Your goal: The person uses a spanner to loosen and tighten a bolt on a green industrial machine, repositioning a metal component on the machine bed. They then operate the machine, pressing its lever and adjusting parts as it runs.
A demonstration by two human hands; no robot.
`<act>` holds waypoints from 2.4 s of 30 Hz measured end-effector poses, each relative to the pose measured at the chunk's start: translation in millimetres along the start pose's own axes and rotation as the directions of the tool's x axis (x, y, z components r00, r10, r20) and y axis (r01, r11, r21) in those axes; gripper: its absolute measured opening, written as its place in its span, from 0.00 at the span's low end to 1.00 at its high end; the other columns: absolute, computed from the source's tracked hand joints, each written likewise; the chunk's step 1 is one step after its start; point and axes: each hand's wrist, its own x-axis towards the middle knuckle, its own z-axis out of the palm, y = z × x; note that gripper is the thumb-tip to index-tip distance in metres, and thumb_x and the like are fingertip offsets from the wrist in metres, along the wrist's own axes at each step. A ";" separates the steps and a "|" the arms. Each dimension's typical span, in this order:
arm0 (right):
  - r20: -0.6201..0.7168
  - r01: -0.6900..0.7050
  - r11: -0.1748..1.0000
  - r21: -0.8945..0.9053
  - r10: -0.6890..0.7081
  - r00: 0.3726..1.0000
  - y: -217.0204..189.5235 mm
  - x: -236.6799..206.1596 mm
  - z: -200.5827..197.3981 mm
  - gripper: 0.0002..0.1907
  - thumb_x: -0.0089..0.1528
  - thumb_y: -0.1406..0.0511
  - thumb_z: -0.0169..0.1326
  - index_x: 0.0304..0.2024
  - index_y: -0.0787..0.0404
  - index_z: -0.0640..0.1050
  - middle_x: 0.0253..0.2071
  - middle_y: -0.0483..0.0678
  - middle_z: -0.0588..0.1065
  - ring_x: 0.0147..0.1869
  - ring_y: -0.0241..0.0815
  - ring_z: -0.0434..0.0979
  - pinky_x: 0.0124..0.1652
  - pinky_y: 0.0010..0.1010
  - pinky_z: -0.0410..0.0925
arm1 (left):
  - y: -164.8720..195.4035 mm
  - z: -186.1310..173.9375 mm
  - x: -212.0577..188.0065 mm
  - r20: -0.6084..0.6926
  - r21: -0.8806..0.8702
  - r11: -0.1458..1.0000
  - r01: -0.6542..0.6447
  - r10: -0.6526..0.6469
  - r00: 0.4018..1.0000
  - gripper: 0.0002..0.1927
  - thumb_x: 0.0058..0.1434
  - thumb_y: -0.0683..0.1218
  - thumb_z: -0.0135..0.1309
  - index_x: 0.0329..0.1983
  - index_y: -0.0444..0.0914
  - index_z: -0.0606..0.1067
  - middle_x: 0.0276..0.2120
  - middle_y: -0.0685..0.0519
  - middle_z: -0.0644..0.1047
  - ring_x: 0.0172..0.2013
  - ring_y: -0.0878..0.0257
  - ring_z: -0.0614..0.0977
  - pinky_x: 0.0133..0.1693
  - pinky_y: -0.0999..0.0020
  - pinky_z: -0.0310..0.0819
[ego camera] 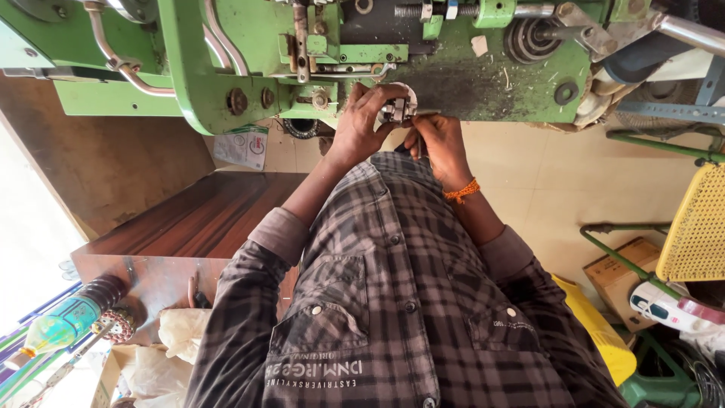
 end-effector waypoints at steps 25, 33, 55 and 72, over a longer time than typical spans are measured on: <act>0.368 0.636 0.192 -0.747 -0.678 0.637 -28.7 -20.8 -8.8 0.30 0.64 0.67 0.69 0.65 0.64 0.71 0.60 0.53 0.77 0.63 0.53 0.80 0.57 0.40 0.75 | -8.3 7.3 -4.6 0.010 0.044 0.996 0.074 -0.075 0.997 0.31 0.55 0.43 0.69 0.61 0.49 0.71 0.57 0.59 0.78 0.53 0.51 0.77 0.55 0.55 0.72; 0.287 0.610 0.122 -0.783 -0.800 0.527 -26.7 -36.0 5.9 0.15 0.57 0.74 0.68 0.44 0.62 0.78 0.48 0.57 0.77 0.53 0.56 0.78 0.51 0.39 0.73 | -4.8 -13.7 4.0 0.135 0.034 0.999 0.000 -0.005 0.991 0.33 0.55 0.43 0.70 0.62 0.48 0.70 0.60 0.56 0.75 0.55 0.48 0.74 0.55 0.56 0.75; 0.210 0.561 0.347 -0.752 -0.680 0.702 -48.9 -5.5 -22.4 0.08 0.64 0.76 0.65 0.45 0.67 0.81 0.41 0.53 0.82 0.40 0.43 0.84 0.37 0.31 0.73 | 3.6 -16.7 17.0 0.146 -0.010 0.995 0.099 -0.096 0.985 0.30 0.50 0.43 0.72 0.56 0.46 0.75 0.56 0.56 0.76 0.52 0.51 0.76 0.53 0.56 0.73; 0.473 0.690 0.204 -0.695 -0.592 0.652 -67.0 6.9 -27.3 0.08 0.65 0.73 0.64 0.46 0.65 0.79 0.39 0.52 0.80 0.38 0.47 0.82 0.36 0.34 0.72 | 6.8 -18.5 17.3 0.160 0.014 0.992 0.128 -0.128 0.979 0.30 0.50 0.43 0.71 0.58 0.46 0.75 0.55 0.56 0.76 0.52 0.51 0.75 0.54 0.57 0.74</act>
